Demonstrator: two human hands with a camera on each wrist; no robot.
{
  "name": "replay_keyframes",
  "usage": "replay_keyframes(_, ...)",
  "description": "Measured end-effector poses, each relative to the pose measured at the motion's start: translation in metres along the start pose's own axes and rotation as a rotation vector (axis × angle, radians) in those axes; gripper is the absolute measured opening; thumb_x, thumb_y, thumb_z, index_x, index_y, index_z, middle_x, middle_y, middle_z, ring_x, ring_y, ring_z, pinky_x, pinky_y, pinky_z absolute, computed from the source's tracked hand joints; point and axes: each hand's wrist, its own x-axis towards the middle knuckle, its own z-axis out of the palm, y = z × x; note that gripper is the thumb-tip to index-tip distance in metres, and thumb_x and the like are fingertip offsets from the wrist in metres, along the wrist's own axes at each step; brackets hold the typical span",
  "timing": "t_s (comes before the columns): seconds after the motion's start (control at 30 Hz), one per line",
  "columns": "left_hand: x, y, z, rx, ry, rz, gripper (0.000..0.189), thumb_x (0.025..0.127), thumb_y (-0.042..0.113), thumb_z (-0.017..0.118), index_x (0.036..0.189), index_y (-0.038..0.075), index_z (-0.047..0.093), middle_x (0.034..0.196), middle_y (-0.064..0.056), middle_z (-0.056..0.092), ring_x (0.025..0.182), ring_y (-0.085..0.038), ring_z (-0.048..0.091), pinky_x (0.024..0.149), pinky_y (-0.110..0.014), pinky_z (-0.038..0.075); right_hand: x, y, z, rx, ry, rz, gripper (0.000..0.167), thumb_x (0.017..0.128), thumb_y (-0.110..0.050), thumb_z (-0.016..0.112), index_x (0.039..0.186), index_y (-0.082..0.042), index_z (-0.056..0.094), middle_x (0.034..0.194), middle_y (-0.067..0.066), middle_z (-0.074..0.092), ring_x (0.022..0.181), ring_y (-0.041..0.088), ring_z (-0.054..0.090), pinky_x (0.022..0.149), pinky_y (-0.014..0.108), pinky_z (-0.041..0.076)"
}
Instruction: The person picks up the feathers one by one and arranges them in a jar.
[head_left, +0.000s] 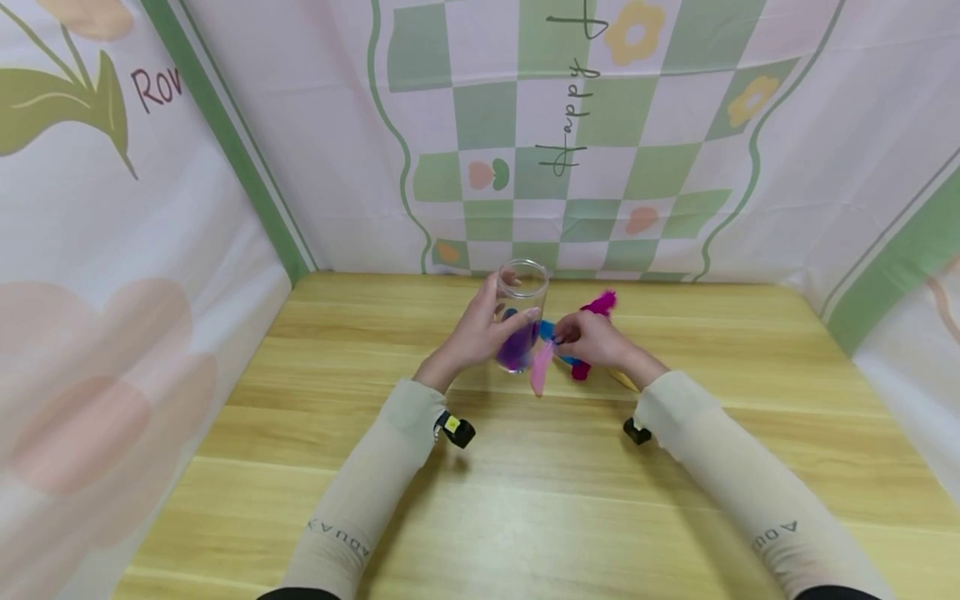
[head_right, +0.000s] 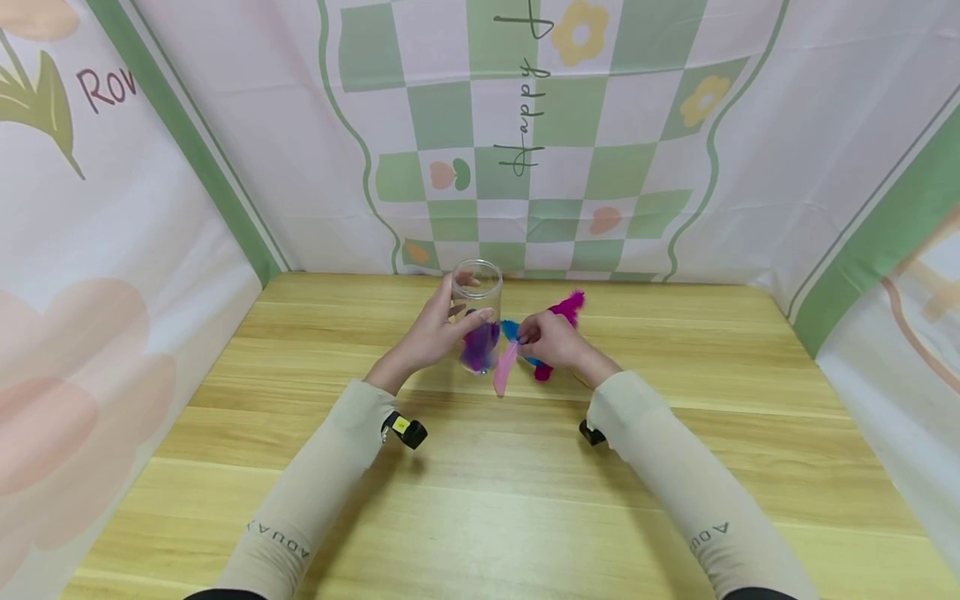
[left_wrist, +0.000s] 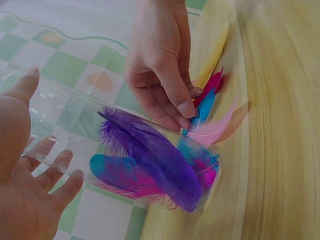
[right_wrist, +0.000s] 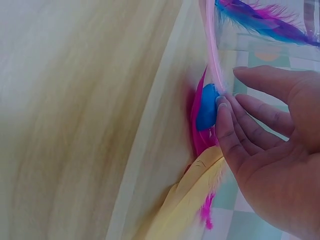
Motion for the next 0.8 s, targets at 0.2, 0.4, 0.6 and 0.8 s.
replay_keyframes(0.2,-0.0012,0.0001,0.0001,-0.015,0.004,-0.006,0.066,0.100,0.035,0.068,0.150,0.010,0.033,0.145,-0.007,0.044,0.139,-0.029,0.045,0.116,-0.052,0.039,0.0006,0.0007,0.0019,0.012,0.008,0.014,0.022,0.088,-0.001,0.076,0.107,0.010,0.070,0.095,0.017,0.075,0.089,0.028,0.071,0.084,0.045,0.060)
replay_keyframes(0.4,-0.0011,0.0007,0.0005,-0.012,0.005,-0.010,0.066,0.100,0.034,0.068,0.150,0.013,0.032,0.145,-0.006,0.044,0.139,-0.028,0.045,0.117,-0.050,0.039,0.0012,0.0014,0.0038,0.024,0.006,0.023,0.021,0.089,-0.002,0.076,0.106,0.009,0.071,0.095,0.015,0.075,0.088,0.026,0.071,0.083,0.045,0.060)
replay_keyframes(0.6,-0.0010,0.0005,0.0005,-0.009,0.006,-0.005,0.068,0.099,0.035,0.069,0.150,0.012,0.031,0.144,-0.006,0.044,0.137,-0.028,0.046,0.116,-0.050,0.040,0.0011,0.0000,0.0048,0.029,0.016,0.037,0.022,0.090,-0.001,0.075,0.108,0.010,0.070,0.097,0.017,0.074,0.091,0.030,0.070,0.085,0.047,0.059)
replay_keyframes(0.8,-0.0016,0.0008,0.0003,-0.006,0.010,-0.006,0.067,0.099,0.036,0.069,0.149,0.012,0.032,0.144,-0.006,0.044,0.137,-0.028,0.046,0.116,-0.050,0.040,0.0014,-0.0001,0.0074,0.017,0.024,0.043,0.023,0.089,-0.001,0.075,0.108,0.010,0.070,0.097,0.018,0.074,0.091,0.030,0.070,0.086,0.048,0.059)
